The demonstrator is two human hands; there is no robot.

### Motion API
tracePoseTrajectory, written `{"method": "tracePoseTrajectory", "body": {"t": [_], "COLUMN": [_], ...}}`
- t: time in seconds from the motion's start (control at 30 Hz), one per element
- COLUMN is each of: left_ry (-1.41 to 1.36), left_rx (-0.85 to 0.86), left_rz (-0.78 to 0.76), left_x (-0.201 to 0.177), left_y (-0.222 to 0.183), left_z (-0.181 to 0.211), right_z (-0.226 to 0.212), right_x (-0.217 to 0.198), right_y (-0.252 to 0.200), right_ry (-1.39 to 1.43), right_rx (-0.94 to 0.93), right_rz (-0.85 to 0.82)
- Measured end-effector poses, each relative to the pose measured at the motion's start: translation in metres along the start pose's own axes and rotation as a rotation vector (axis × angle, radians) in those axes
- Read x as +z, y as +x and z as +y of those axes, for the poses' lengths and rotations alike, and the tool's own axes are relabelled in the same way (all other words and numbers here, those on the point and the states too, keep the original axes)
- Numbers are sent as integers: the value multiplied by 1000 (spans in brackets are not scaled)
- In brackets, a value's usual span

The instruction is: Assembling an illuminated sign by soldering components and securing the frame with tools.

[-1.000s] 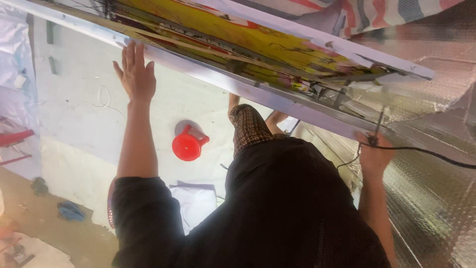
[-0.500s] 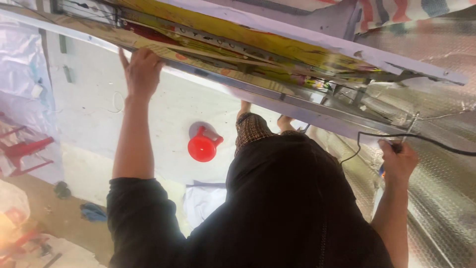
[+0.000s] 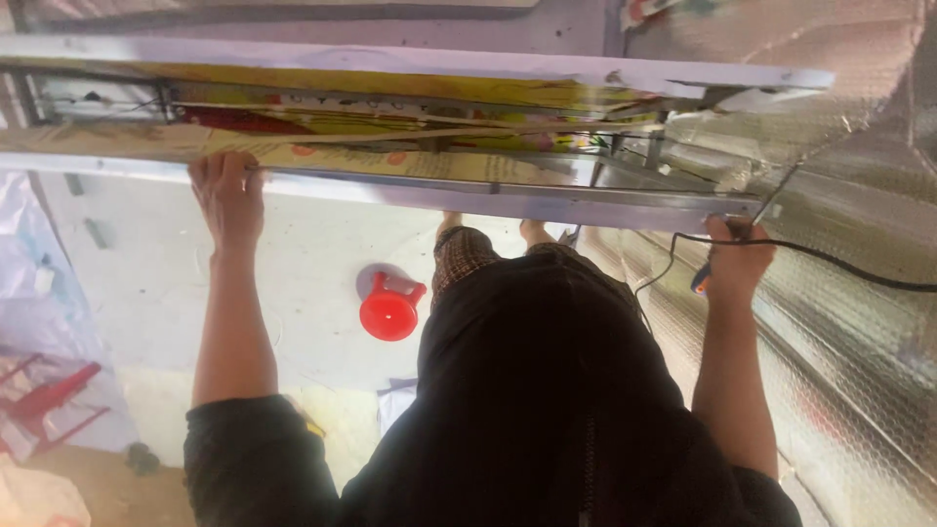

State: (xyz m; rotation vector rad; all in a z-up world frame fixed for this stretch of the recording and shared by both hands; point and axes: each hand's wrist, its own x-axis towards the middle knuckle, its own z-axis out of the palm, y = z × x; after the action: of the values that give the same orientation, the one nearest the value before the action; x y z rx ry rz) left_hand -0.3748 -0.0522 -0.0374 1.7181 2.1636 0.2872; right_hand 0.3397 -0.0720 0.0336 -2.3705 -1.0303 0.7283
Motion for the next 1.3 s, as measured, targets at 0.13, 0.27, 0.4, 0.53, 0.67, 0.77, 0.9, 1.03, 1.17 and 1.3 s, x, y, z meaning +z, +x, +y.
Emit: {"method": "tracePoseTrajectory", "body": {"t": [0.13,0.27,0.4,0.53,0.67,0.77,0.9,1.03,1.17,1.3], "left_ry": [-189,-365,-485,-566,-552,-554,-576,-542,-525,-486], "left_rx": [86,478,591,685,687,648,621,640,619,627], "left_rz": [75,109,114,29,-9,-56,-115,-57,-83,-73], "left_x": [36,66,106,136,157,196,167,148,153,138], "left_y": [-5,-11,-20,-28,-31,-36,-35,-36,-35,-34], "left_z": [38,107,179,251,313,339,354,360,359,365], "right_z": [16,18,11,12,16,-1,5,6,7,-19], "right_x": [1,6,9,11,14,11,12,11,11,9], "right_y": [3,6,0,0,2,-1,-1,-10,-14,-13], "right_ry": [157,77,106,82,85,45,71,137,194,150], "right_rx": [-62,-107,-133,-174,-177,-210,-233,-153,-203,-303], "right_rz": [-17,81,79,99,132,149,161,121,139,190]}}
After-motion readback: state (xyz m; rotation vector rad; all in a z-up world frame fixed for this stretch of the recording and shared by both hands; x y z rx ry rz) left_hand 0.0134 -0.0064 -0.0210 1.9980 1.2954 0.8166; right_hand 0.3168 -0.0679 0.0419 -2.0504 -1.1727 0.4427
